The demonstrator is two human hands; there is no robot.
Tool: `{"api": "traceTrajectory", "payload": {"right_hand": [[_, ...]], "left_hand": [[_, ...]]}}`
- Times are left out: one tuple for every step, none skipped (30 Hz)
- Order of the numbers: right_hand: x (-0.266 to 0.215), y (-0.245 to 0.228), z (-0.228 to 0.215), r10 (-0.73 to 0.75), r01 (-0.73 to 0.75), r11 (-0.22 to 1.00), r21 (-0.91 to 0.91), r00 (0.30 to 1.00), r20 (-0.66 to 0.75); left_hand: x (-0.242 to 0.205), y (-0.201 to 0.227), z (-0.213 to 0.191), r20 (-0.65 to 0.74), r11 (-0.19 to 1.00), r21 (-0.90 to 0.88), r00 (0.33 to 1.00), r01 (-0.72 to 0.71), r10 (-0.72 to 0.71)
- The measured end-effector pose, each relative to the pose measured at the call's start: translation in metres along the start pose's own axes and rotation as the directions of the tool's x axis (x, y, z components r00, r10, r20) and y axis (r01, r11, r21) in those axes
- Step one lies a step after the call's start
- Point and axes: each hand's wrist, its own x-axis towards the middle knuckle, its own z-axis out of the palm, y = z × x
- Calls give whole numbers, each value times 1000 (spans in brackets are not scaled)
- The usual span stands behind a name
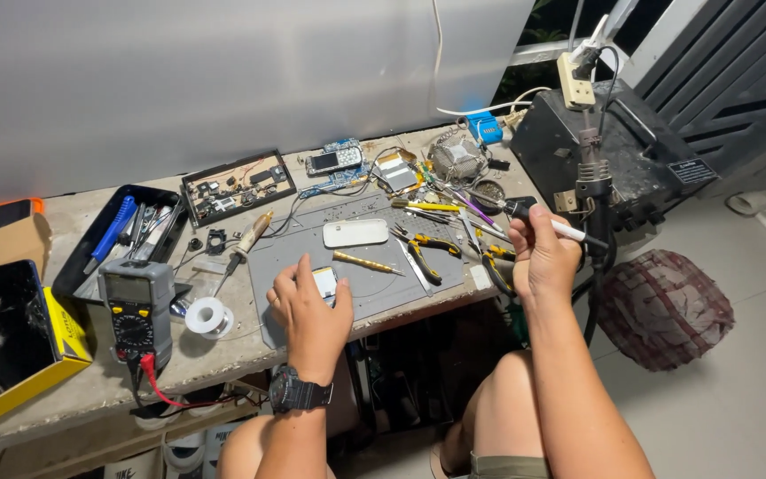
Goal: Disassembling a mobile phone and using a soldering iron to repair internal components on a workbench.
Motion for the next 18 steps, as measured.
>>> {"api": "traceTrajectory", "payload": {"right_hand": [[-1, -1, 0, 1, -1, 1000, -1, 1000, 2], [-2, -2, 0, 15, -15, 1000, 12, 1000, 1], [-2, -3, 0, 30, -30, 999, 25, 1000, 1], [-2, -2, -1, 30, -30, 999, 25, 1000, 1], [-2, -2, -1, 32, -32, 999, 33, 999, 4], [-1, -1, -2, 32, -32, 999, 43, 999, 8], [1, -1, -2, 32, -32, 999, 43, 999, 8], [2, 0, -3, 30, -31, 998, 55, 999, 13], [3, 1, -4, 28, -29, 997, 68, 999, 18], [4, 2, -4, 28, -30, 997, 67, 999, 17], [4, 3, -4, 23, -24, 998, 63, 1000, 17], [4, 3, -4, 17, -18, 998, 60, 1000, 17], [4, 3, -4, 18, -19, 998, 59, 1000, 16], [3, 3, -4, 6, -7, 998, 60, 1000, 19], [3, 3, -3, -6, 5, 998, 60, 1000, 22], [2, 4, -2, -5, 4, 998, 59, 1000, 20], [1, 4, 0, -75, 76, 997, -13, 997, 32], [1, 4, 2, -145, 149, 985, -85, 988, 47]], "left_hand": [[0, 0, 0, -2, 1000, 0, 1000, 2, -2], [0, -1, 0, 0, 1000, -3, 1000, 0, 0], [0, -1, 0, 2, 1000, -6, 1000, -1, 1], [0, -2, 0, 3, 1000, -5, 1000, -1, 1], [0, -2, 1, 3, 1000, -5, 1000, -2, 2], [0, -2, 1, 3, 1000, -5, 1000, -4, 4], [0, -3, 2, 3, 1000, -5, 1000, -4, 4], [1, -4, 3, -2, 1000, 3, 1000, -12, 12], [1, -6, 5, -8, 1000, 11, 1000, -19, 19], [1, -5, 5, -7, 1000, 11, 1000, -19, 19], [1, -4, 5, -4, 1000, 14, 1000, -18, 18], [0, -4, 5, -2, 1000, 19, 1000, -18, 18], [1, -3, 5, -1, 1000, 19, 1000, -18, 18], [1, -3, 5, 1, 1000, 17, 1000, -18, 18], [1, -3, 5, 3, 1000, 15, 1000, -18, 18], [1, -2, 4, 5, 1000, 16, 1000, -18, 18], [1, -1, 4, 8, 1000, 13, 1000, -18, 18], [0, 0, 3, 12, 1000, 10, 1000, -18, 18]]}}
